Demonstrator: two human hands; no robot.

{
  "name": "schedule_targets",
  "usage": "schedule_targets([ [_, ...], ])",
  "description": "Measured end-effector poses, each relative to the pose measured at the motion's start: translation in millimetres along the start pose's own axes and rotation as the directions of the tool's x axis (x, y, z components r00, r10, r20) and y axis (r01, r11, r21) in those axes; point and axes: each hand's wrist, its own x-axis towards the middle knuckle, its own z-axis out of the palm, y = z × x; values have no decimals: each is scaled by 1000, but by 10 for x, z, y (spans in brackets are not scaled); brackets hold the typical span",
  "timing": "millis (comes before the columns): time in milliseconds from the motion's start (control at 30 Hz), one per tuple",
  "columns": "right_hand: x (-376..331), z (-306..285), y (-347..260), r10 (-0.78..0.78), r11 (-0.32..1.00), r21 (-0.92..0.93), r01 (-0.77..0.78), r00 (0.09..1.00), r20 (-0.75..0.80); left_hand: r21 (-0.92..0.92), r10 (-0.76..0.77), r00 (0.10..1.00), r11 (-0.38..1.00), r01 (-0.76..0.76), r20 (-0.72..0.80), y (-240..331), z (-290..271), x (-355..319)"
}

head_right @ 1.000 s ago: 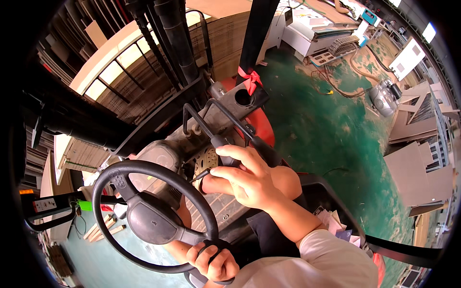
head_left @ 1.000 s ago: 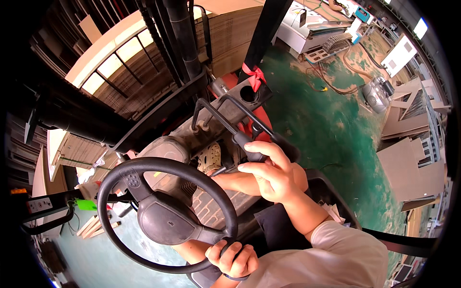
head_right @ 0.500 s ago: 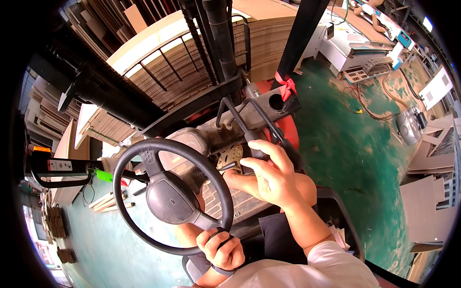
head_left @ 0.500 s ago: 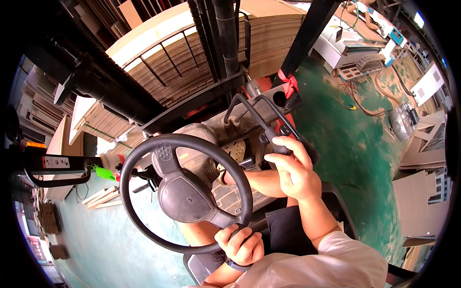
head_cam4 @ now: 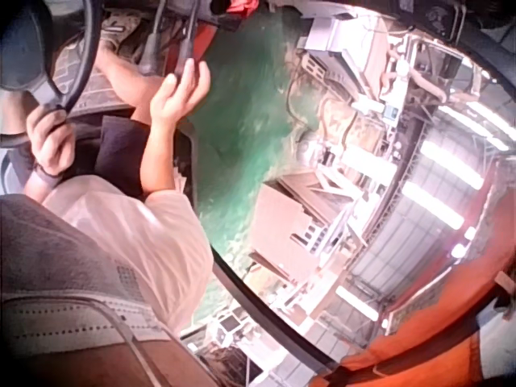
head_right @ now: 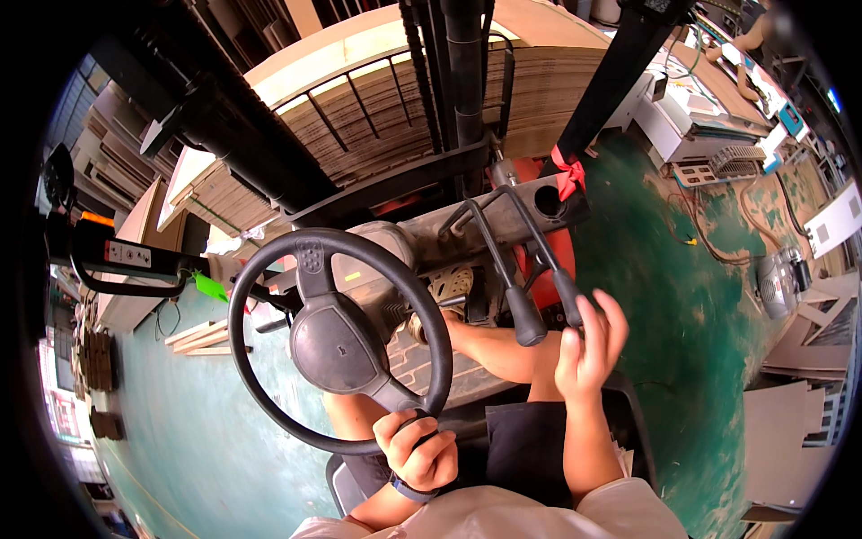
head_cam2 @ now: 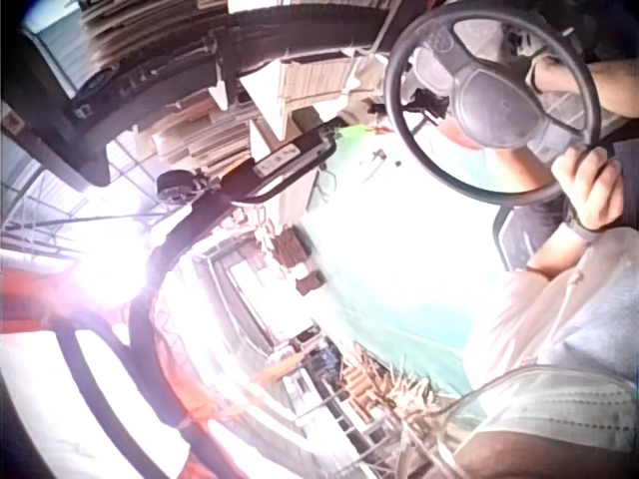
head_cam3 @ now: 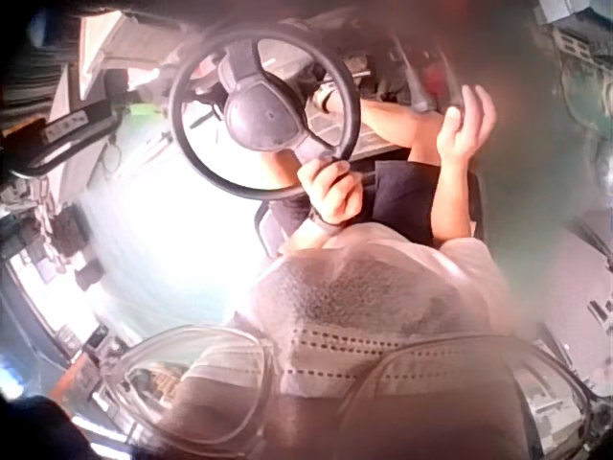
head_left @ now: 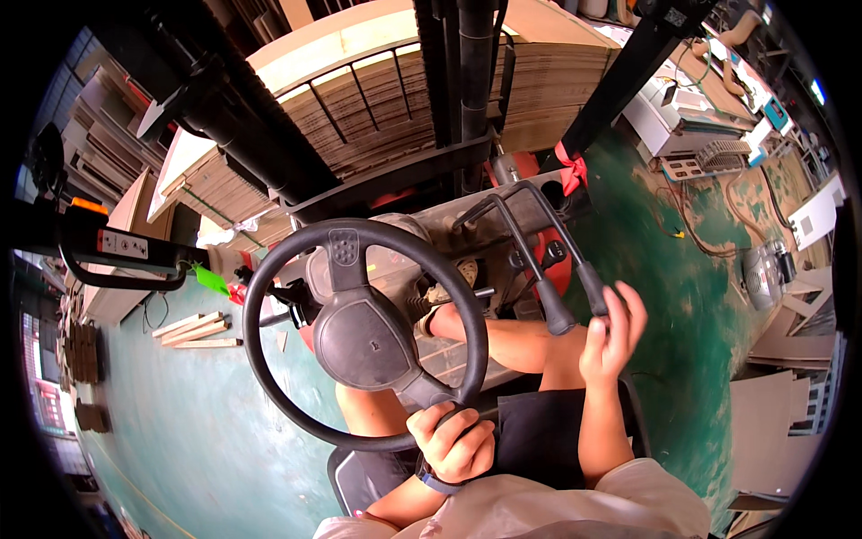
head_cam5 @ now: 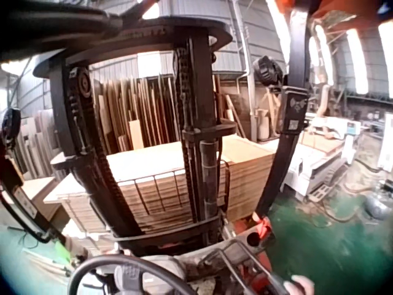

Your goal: The person operates a forklift inside a warehouse, steering and maneuvering the vehicle while carrying a load of wooden planks. The operator adjusts the steering wheel and control levers to navigate the space.

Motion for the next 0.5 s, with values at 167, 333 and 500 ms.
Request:
schedule_targets([
  [167,677,440,238,21,986,158,-43,990,137,-5,5,1000,1000,-5,-18,-5,40,11],
  [333,943,512,159,64,972,211,-108,977,206,10,8,1000,1000,-8,-17,16,13,-4],
  [500,924,469,131,84,963,230,-137,970,226,-14,11,1000,1000,-11,-30,0,23,16],
])
